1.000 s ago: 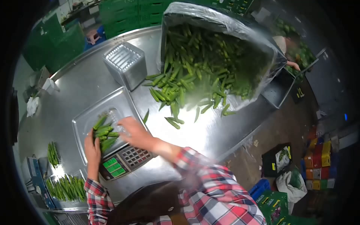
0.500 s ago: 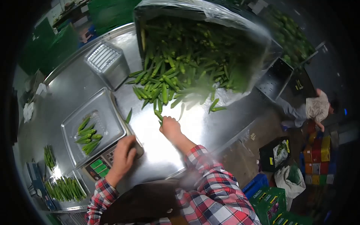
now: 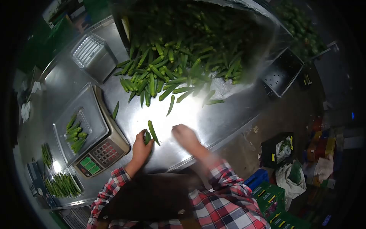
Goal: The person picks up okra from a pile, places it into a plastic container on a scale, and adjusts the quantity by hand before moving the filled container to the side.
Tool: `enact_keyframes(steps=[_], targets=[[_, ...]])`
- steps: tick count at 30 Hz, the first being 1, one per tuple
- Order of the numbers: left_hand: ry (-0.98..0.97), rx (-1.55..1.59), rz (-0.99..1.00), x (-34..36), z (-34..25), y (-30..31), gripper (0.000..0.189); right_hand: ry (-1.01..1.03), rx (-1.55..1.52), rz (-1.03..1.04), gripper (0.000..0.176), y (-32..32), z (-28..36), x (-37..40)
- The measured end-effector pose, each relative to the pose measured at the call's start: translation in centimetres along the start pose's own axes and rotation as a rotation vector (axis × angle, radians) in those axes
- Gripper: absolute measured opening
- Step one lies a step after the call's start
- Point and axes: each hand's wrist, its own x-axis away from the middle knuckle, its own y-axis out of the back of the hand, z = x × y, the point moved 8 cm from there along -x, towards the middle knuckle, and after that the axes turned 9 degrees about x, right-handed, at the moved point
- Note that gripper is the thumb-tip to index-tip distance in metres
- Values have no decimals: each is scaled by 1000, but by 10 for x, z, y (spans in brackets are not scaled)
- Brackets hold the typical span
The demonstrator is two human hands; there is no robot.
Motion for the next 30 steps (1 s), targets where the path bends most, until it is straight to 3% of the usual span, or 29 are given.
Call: enact_keyframes(steps=[4, 8, 12, 15, 17, 18, 19, 21, 24, 26, 30], targets=[[-62, 4, -108, 1, 3, 9, 35, 65, 463, -494, 29, 98, -95, -27], [-16, -50, -235, -2, -8, 22, 41, 6, 662, -366, 38, 108, -139, -48], [66, -298, -126, -5, -13, 0, 63, 104, 690, -123, 38, 116, -100, -45], [28, -361, -56, -7, -30, -10, 69, 287, 701, -165, 37, 109, -103, -45], [-20, -379, 2, -8, -37, -20, 72, 530, 599, -447, 11, 127, -74, -50], [-8, -388, 26, -8, -40, -24, 74, 648, 538, -584, 9, 135, -61, -46], [-34, -406, 31, -8, -41, -26, 75, 564, 530, -493, 11, 126, -79, -59], [-84, -447, 33, -7, -39, -27, 76, 402, 508, -311, 38, 104, -107, -82], [-117, -502, 27, -4, -34, -23, 61, 284, 686, -182, 41, 101, -99, -82], [-106, -498, 41, -2, -35, -19, 46, 312, 681, -194, 44, 101, -93, -81], [-204, -338, -2, 7, -35, -13, 38, 502, 557, -254, 49, 94, -67, -75]])
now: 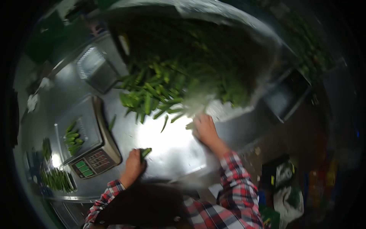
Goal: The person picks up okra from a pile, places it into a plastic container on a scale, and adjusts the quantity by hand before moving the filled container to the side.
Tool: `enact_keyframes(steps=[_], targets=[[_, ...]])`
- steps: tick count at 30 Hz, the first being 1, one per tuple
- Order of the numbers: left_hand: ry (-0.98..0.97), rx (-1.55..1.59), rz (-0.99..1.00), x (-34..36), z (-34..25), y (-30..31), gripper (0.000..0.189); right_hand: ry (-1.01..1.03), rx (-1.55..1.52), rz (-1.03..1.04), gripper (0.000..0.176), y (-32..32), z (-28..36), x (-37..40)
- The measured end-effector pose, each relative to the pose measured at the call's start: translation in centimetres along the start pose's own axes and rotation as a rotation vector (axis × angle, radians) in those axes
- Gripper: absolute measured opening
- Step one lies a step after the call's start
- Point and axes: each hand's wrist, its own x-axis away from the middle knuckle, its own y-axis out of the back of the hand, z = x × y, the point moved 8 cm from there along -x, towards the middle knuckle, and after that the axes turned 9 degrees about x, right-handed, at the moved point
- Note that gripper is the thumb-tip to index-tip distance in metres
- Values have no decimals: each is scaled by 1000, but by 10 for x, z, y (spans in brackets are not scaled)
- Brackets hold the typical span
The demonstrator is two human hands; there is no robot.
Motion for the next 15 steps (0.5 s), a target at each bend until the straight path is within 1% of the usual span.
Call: enact_keyframes(steps=[2, 3, 4, 5, 7, 8, 9, 11, 13, 15], targets=[[-19, 37, -22, 4, 4, 1, 37, 124, -9, -55, 51, 6, 33, -30], [4, 32, 13, 5, 3, 1, 37, 181, -13, -77, 52, 7, 46, -40], [26, 67, 46, 6, 6, 0, 37, 187, 39, -55, 53, -7, 50, -48], [-2, 134, 84, 8, 10, -5, 39, 186, 93, -30, 54, -27, 50, -54], [70, 237, 103, 11, -1, 18, 41, 137, 170, 57, 56, -47, 44, -64], [61, 278, 108, 13, -3, 31, 42, 100, 187, 126, 56, -56, 38, -66], [42, 246, 57, 18, -6, 52, 42, 69, 199, 202, 57, -67, 37, -66], [3, 168, -35, 22, -5, 101, 42, 66, 210, 380, 55, -55, 51, -62], [-23, 116, -120, 25, 20, 149, 44, 48, 120, 333, 52, -48, 63, -48], [-60, -25, -271, 26, 43, 213, 48, 14, 87, 308, 50, -29, 80, -41]])
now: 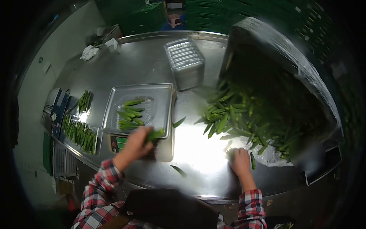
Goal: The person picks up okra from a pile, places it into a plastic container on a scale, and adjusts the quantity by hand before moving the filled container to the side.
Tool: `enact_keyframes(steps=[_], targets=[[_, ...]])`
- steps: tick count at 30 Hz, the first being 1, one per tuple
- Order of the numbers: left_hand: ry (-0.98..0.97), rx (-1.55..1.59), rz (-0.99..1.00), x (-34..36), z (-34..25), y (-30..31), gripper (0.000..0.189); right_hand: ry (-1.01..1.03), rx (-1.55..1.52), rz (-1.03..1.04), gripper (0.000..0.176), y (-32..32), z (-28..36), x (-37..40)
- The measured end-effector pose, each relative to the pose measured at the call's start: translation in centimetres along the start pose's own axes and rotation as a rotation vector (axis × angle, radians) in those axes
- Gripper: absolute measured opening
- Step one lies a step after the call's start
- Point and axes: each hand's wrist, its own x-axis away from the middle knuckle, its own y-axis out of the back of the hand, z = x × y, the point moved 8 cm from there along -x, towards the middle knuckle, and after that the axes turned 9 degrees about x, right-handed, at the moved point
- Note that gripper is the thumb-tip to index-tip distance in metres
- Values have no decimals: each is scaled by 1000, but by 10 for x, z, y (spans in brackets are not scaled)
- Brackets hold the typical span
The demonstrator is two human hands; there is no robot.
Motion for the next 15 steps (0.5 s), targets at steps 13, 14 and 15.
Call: enact_keyframes(steps=[13, 14, 15], targets=[[67, 250, -97, -22, 151, 93, 46, 205, -531, -195, 50, 92, 143, -70], [103, 262, -180, -15, 160, 99, 44, 339, -581, -206, 54, 111, 178, -84], [138, 273, -262, -7, 169, 105, 41, 442, -594, -203, 57, 123, 210, -97]])
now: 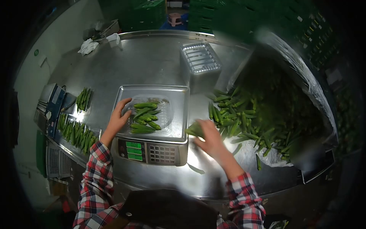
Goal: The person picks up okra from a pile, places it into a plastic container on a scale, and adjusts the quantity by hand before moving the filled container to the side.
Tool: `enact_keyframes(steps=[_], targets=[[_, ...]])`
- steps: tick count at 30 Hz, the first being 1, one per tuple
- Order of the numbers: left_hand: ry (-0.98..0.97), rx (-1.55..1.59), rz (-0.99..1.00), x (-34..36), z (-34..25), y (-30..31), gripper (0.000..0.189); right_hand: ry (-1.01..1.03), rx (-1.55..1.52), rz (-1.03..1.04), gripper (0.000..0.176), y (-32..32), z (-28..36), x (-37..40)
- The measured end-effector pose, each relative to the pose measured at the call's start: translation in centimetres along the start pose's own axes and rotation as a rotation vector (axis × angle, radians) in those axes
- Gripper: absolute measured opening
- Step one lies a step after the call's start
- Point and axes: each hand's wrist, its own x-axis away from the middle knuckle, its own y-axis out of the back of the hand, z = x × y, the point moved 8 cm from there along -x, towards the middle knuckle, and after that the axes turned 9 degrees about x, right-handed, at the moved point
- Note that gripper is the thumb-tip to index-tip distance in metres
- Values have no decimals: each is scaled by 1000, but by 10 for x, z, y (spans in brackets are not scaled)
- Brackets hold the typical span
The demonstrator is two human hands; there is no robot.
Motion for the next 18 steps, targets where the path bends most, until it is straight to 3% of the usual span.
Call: enact_keyframes(steps=[2, 5, 8, 11, 14, 15, 17, 18], targets=[[57, 21, -138, 11, 1, 16, 35, 118, -2, 46, 60, -25, 44, -47], [22, -14, -179, 24, -9, 21, 34, 345, 72, -6, 59, -71, 93, -92], [-62, -102, -76, 26, -19, 4, 39, 453, 303, 7, 64, -134, 100, -110], [-126, -285, 76, 25, -29, -28, 46, 366, 218, -65, 63, -126, 101, -107], [-147, -429, 163, 26, -15, -38, 44, 350, 17, -202, 56, -62, 72, -89], [-155, -388, 180, 26, -12, -35, 43, 106, -70, -232, 39, -52, 28, -83], [-176, -308, 214, 23, -10, -30, 40, -183, 66, -268, 26, -36, -48, -62], [-207, -321, 239, 21, -14, -29, 36, -321, 158, -26, 31, -48, -78, -50]])
